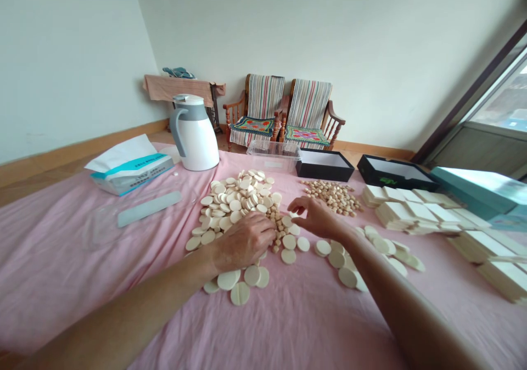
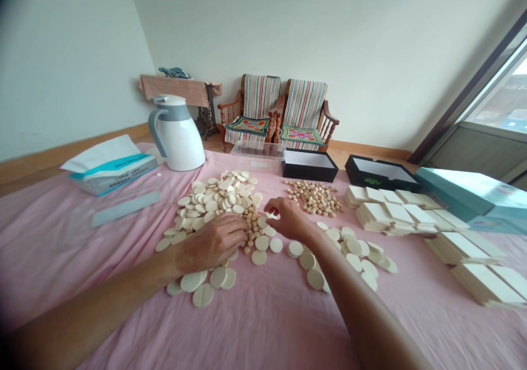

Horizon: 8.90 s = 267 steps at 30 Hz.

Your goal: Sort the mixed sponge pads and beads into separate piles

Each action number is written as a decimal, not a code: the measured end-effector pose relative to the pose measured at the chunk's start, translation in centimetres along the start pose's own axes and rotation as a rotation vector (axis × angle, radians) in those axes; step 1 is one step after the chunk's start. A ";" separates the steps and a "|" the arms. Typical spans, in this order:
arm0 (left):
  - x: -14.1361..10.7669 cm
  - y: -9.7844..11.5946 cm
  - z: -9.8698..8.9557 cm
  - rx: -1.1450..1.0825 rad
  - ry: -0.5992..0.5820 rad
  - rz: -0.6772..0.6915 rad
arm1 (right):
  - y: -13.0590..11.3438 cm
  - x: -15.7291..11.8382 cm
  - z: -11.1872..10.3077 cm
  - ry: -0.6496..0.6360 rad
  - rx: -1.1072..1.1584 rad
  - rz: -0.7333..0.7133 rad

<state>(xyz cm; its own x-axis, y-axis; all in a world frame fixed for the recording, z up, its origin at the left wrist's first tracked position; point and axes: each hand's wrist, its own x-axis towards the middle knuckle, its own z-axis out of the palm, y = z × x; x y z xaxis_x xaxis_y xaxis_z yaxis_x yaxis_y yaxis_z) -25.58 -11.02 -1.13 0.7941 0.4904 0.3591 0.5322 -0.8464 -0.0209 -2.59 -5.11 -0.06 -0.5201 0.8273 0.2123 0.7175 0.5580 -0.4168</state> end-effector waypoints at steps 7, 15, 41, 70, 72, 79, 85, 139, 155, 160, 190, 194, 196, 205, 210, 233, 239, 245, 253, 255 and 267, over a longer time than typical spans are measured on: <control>0.2 0.2 -0.4 -0.003 0.004 -0.016 | -2.0 -0.2 1.3 -0.033 -0.041 -0.173; 0.1 0.1 0.0 0.012 0.020 -0.010 | -0.7 -0.5 -1.9 0.038 -0.040 0.003; 0.0 -0.1 0.2 0.010 0.014 0.007 | 0.0 -5.0 -4.2 -0.127 -0.274 0.222; 0.1 0.0 0.1 0.014 0.030 0.004 | -1.1 -4.1 -1.9 -0.092 -0.188 0.121; 0.1 0.0 0.1 0.015 0.025 0.008 | -0.1 -4.9 -4.1 -0.218 -0.223 0.161; 0.0 -0.1 0.4 0.019 0.025 0.007 | 1.4 -3.7 -2.8 0.053 -0.080 0.146; 0.1 0.0 0.0 0.017 0.005 0.000 | -0.3 -1.1 2.7 0.017 -0.165 -0.140; 0.1 -0.1 0.4 0.018 0.022 -0.007 | -3.9 -4.6 -1.2 -0.161 -0.214 0.065; 0.0 -0.1 0.5 0.022 0.025 0.006 | -2.9 -5.5 -4.0 -0.252 -0.382 0.139; 0.1 -0.1 0.4 0.007 0.032 0.003 | -4.3 -5.7 -3.4 -0.268 -0.180 -0.030; 0.1 0.0 0.0 0.008 -0.006 -0.010 | -1.5 1.0 1.4 -0.182 -0.271 -0.017; 0.0 -0.1 0.1 0.002 -0.004 0.000 | 0.6 1.4 0.1 -0.031 -0.290 0.098; 0.0 -0.1 0.2 0.002 -0.003 0.004 | 2.1 1.5 -0.9 0.079 -0.332 0.186; 0.1 0.0 0.2 0.019 0.011 -0.003 | 1.4 0.8 -1.8 0.060 -0.165 0.133; 0.2 0.1 -0.1 0.019 0.037 -0.031 | -1.6 0.7 0.4 -0.137 -0.070 0.003; 0.2 0.0 -0.1 0.028 0.048 -0.061 | -1.1 0.6 -0.8 -0.160 0.025 0.062; 0.1 -0.3 0.0 0.081 0.091 -0.140 | -4.0 -0.1 0.9 -0.241 -0.056 -0.023; -0.1 -0.6 0.1 0.108 0.132 -0.203 | -2.8 0.1 1.4 -0.208 -0.140 -0.027; 0.0 -0.5 -0.2 0.135 0.154 -0.306 | 2.6 0.7 -1.4 0.213 -0.378 0.308; 0.0 -0.5 -0.2 0.136 0.154 -0.325 | 2.5 0.8 -1.4 0.276 -0.352 0.281; -0.1 -0.6 -0.1 0.128 0.156 -0.366 | -1.7 1.0 3.9 0.013 -0.017 -0.028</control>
<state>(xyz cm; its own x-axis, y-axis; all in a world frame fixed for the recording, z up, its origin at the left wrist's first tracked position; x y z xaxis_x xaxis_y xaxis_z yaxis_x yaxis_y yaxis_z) -26.02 -10.60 -1.09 0.4968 0.7086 0.5010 0.8113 -0.5842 0.0218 -6.11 -5.51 -2.60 -0.5341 0.8122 0.2348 0.7107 0.5817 -0.3957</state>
